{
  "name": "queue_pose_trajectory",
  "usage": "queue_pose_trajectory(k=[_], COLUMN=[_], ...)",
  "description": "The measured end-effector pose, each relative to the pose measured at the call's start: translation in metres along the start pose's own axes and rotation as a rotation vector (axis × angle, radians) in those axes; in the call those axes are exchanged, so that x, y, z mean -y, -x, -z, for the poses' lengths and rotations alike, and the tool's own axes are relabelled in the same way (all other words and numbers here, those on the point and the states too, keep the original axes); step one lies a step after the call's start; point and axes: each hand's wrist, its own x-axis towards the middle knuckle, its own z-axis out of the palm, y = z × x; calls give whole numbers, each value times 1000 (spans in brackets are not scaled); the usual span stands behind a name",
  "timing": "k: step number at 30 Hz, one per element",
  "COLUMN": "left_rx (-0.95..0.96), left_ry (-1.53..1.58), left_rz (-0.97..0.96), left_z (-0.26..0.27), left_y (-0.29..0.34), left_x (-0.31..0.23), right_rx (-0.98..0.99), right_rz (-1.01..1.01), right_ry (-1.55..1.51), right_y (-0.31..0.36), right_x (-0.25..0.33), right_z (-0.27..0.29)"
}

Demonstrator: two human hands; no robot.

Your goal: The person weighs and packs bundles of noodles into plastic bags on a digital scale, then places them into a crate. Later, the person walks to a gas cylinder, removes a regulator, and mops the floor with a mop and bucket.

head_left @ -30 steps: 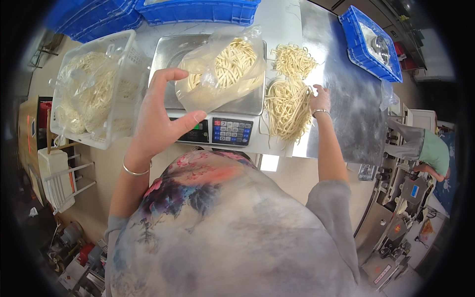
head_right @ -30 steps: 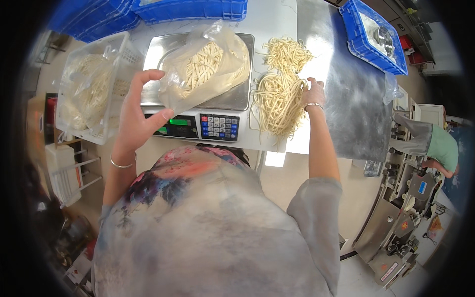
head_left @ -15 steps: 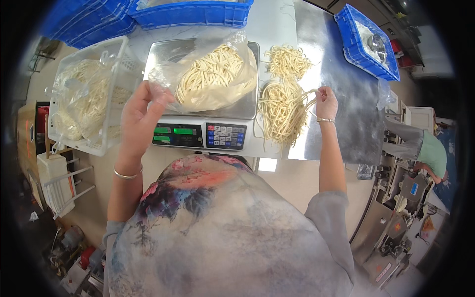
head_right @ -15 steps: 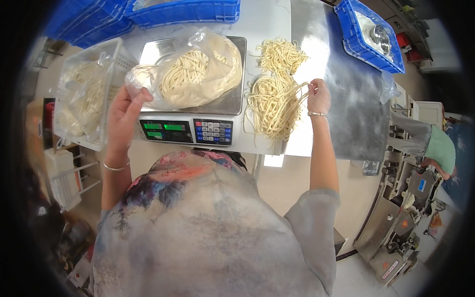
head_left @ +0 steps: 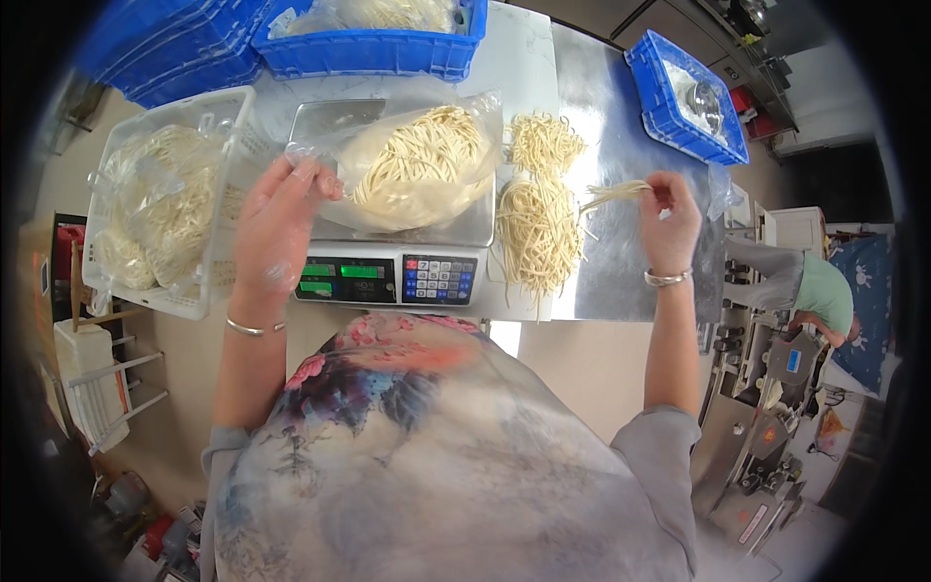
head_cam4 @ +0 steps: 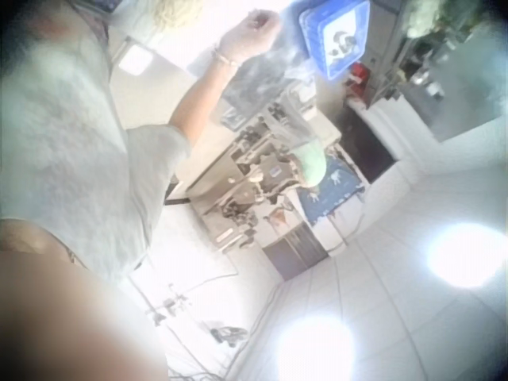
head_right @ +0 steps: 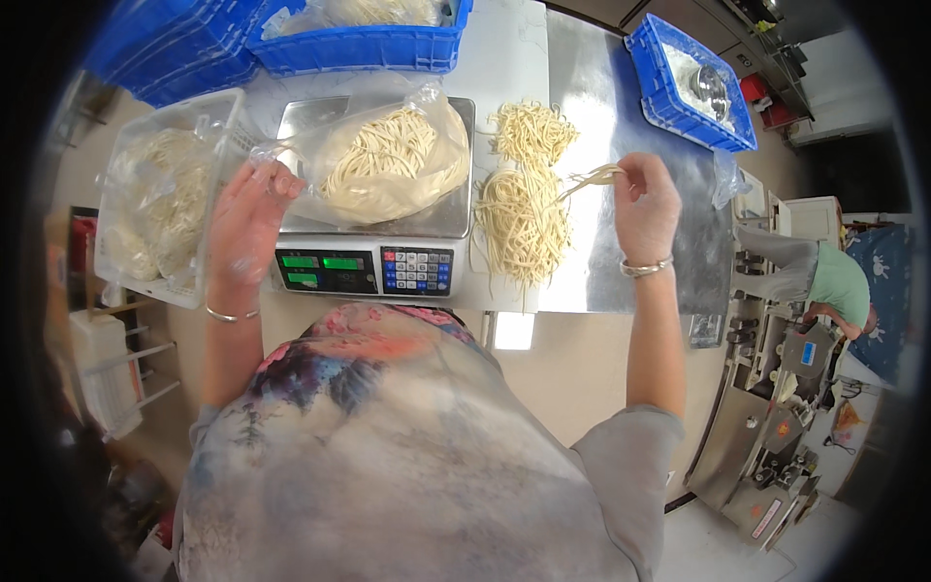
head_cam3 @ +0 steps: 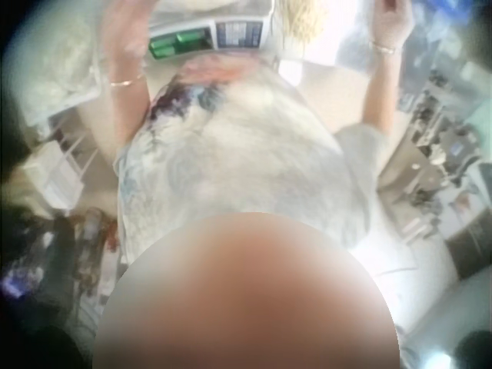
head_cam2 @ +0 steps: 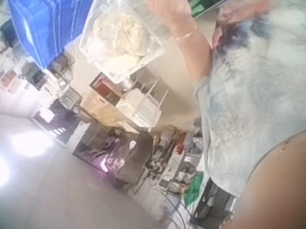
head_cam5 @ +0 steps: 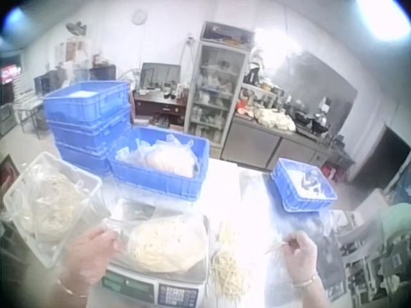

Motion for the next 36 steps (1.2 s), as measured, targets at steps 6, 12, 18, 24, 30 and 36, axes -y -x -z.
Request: queue_pose_trajectory(k=[6, 12, 18, 24, 30, 36], left_rx=[41, 125, 55, 36, -3, -270], left_ry=[195, 422, 406, 344, -75, -298], left_rz=[40, 92, 90, 77, -30, -65], left_z=[1, -6, -12, -11, 4, 25], left_y=[-10, -17, -16, -16, -4, 16], left_x=[-4, -10, -13, -11, -10, -10], right_rx=[77, 231, 306, 364, 287, 251], right_rz=[112, 413, 565, 677, 542, 244], right_ry=[-591, -869, -789, -216, -118, -230], right_y=[-58, -127, -142, -80, -63, -41], right_x=[72, 153, 186, 200, 162, 120], right_z=[60, 99, 64, -38, -36, -51])
